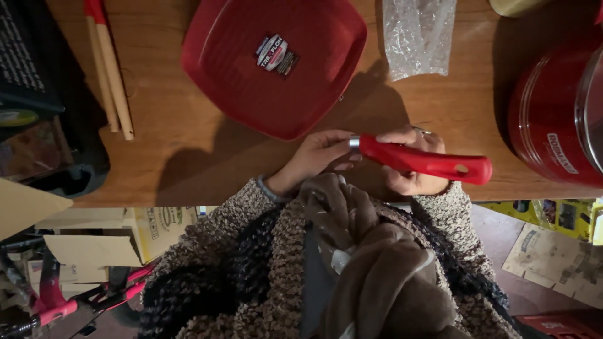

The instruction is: Assembling the handle onto a red square grill pan.

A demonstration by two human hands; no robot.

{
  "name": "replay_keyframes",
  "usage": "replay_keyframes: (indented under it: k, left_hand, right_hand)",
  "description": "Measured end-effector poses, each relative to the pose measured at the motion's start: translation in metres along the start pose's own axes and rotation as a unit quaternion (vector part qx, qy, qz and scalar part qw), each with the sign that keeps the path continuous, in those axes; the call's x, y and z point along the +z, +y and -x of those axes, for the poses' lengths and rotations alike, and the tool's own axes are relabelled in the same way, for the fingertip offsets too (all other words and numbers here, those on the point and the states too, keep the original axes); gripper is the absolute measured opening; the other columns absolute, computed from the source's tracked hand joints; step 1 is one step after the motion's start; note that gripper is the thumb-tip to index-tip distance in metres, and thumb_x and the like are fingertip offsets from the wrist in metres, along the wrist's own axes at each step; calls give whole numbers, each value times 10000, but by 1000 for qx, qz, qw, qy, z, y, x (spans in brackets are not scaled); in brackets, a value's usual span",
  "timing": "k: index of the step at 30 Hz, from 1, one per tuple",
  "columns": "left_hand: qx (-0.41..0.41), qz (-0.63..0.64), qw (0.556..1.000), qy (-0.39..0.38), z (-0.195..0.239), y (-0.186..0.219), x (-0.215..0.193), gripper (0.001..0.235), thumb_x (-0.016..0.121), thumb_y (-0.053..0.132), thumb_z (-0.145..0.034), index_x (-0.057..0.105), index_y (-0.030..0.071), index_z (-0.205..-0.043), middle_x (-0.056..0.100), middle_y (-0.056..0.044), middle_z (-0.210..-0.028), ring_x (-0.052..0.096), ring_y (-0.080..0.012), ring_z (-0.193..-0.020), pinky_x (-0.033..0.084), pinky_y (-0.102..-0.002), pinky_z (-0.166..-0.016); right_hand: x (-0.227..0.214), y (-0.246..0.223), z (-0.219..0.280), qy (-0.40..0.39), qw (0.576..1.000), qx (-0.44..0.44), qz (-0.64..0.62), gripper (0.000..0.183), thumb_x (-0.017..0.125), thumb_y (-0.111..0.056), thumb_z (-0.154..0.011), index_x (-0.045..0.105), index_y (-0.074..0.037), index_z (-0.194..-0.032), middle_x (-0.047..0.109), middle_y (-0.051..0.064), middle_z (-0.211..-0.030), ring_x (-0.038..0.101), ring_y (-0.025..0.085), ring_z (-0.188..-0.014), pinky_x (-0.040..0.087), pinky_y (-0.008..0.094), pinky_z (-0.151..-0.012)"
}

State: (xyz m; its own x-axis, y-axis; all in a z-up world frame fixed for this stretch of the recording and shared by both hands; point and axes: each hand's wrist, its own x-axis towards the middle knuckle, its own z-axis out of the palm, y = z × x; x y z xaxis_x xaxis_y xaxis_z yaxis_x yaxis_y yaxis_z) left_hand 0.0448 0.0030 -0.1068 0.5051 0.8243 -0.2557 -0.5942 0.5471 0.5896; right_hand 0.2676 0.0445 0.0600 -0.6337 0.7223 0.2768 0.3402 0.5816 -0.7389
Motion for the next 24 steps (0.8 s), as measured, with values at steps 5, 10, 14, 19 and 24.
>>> replay_keyframes:
  k: [5, 10, 14, 19, 24]
  left_hand:
    - [5, 14, 1000, -21, 1, -2, -5, 290, 589, 114, -1062, 604, 5, -1330, 725, -131, -1139, 752, -202, -1010, 644, -302, -806]
    - [9, -51, 998, 19, -2, -8, -5, 275, 620, 95, -1063, 619, -14, -1315, 716, -115, -1100, 730, -166, -932, 629, -295, -776]
    - [17, -28, 999, 9, 3, -2, -2, 273, 609, 97, -1062, 608, -6, -1315, 704, -100, -1119, 731, -152, -930, 629, -292, -777]
    - [13, -4, 999, -33, 1, -4, -5, 332, 605, 85, -1057, 581, -3, -1376, 697, -127, -1208, 738, -190, -1036, 642, -320, -872]
    - [17, -24, 996, -80, 19, 39, 28, 407, 579, 76, -1054, 528, 20, -1454, 654, -91, -1362, 725, -200, -1103, 631, -319, -876]
  right_hand:
    - [3, 3, 4, -18, 1000, 3, -6, 433, 731, -227, -809, 627, -62, -1195, 699, 60, -880, 694, 189, -710, 551, 325, -692]
    - [3, 2, 4, -3, 1000, -17, -21, 438, 713, -222, -843, 605, -63, -1236, 726, 86, -994, 689, 222, -816, 557, 360, -806]
    - [4, 0, 8, 16, 1000, 10, -24, 419, 715, -206, -838, 624, -66, -1222, 719, 82, -974, 688, 217, -810, 559, 346, -791]
    - [1, 1, 10, 10, 999, 15, -38, 449, 709, -183, -802, 623, -53, -1224, 715, 98, -998, 673, 211, -828, 546, 336, -808]
    - [12, 13, 30, 34, 983, 75, -161, 444, 676, -96, -850, 597, -8, -1278, 666, 108, -1127, 656, 225, -968, 531, 326, -905]
